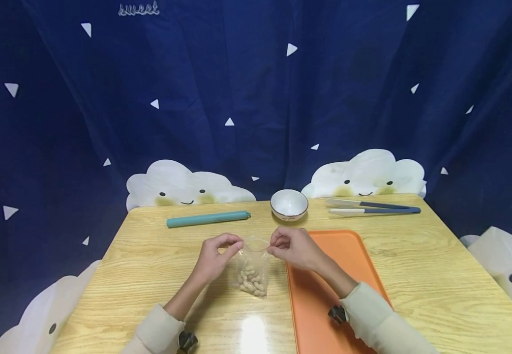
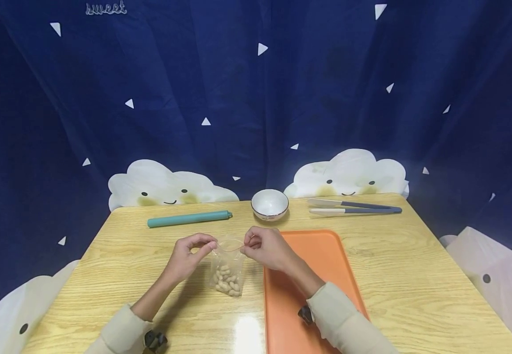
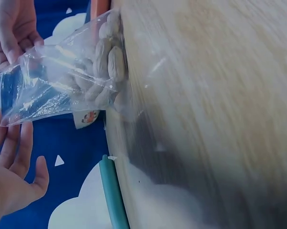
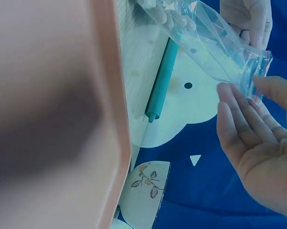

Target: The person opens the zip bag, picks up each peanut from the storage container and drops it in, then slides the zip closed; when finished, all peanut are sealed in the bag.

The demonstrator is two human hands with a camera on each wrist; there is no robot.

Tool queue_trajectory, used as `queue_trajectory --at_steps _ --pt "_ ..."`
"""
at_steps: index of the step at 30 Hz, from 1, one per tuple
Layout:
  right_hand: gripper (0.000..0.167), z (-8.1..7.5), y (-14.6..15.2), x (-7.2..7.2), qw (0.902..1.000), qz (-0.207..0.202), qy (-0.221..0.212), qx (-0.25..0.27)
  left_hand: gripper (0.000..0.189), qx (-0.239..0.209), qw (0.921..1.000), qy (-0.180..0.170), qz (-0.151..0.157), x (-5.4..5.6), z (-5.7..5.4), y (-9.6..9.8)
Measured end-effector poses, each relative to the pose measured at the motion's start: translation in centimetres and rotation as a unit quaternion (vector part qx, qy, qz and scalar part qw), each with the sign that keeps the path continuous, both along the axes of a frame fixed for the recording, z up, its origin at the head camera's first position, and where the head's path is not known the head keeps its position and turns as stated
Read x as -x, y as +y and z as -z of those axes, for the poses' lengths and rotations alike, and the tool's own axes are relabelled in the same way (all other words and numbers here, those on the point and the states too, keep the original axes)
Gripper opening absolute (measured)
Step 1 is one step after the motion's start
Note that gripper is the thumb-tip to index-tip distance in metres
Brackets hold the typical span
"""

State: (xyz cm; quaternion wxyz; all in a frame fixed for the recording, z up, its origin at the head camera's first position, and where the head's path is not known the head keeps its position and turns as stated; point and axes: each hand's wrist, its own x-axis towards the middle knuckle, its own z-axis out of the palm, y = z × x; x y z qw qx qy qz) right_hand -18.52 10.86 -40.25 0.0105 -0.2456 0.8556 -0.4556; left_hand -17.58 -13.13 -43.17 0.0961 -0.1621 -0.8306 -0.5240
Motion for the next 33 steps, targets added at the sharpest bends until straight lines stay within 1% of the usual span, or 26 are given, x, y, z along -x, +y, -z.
queue_trajectory --at_steps 3,6,8,10,13,15,17,21,23,24,26,30,33 --pt "0.014 0.0 0.0 0.0 0.9998 0.006 0.010 0.015 0.012 -0.003 0.9998 0.017 -0.010 -0.1 -0.2 -0.2" --pt "0.013 0.0 0.1 0.1 0.9993 0.014 0.018 0.030 0.013 -0.005 0.9996 0.022 -0.015 -0.3 -0.4 -0.4" --pt "0.013 0.0 0.1 0.2 0.9988 0.012 0.012 0.047 0.012 -0.006 0.9997 0.015 -0.018 -0.4 -0.6 -0.4" --pt "0.014 0.2 0.2 0.3 0.9978 0.006 -0.004 0.066 0.012 -0.010 0.9998 0.001 -0.017 -0.4 -0.7 -0.4" --pt "0.022 0.5 0.2 0.5 0.9953 -0.001 -0.028 0.093 0.010 -0.012 0.9996 -0.020 -0.018 -0.6 -0.7 -0.2" --pt "0.026 0.7 0.1 0.6 0.9942 -0.001 -0.040 0.100 0.008 -0.008 0.9995 -0.023 -0.018 -0.9 -1.0 0.0" --pt "0.024 0.9 0.1 0.7 0.9933 0.000 -0.049 0.104 0.007 -0.005 0.9998 -0.012 -0.014 -1.4 -1.6 0.3" --pt "0.017 1.1 0.0 0.7 0.9918 0.007 -0.066 0.110 0.006 -0.005 0.9997 0.022 -0.008 -2.4 -3.0 0.7" --pt "0.016 1.2 0.1 0.8 0.9903 0.014 -0.075 0.116 0.005 -0.010 0.9994 0.030 -0.011 -2.6 -3.3 0.7" --pt "0.015 1.2 0.1 0.8 0.9895 0.020 -0.081 0.118 0.005 -0.014 0.9994 0.029 -0.015 -2.5 -3.1 0.7" --pt "0.017 1.3 0.1 0.8 0.9876 0.031 -0.092 0.124 0.005 -0.024 0.9992 0.025 -0.023 -2.0 -2.4 0.5" --pt "0.019 1.5 0.2 0.8 0.9850 0.044 -0.103 0.132 0.005 -0.052 0.9980 0.001 -0.036 -0.9 -0.7 0.2" --pt "0.018 1.6 0.2 0.9 0.9847 0.063 -0.100 0.129 0.006 -0.073 0.9962 -0.019 -0.043 -0.5 -0.2 0.3"
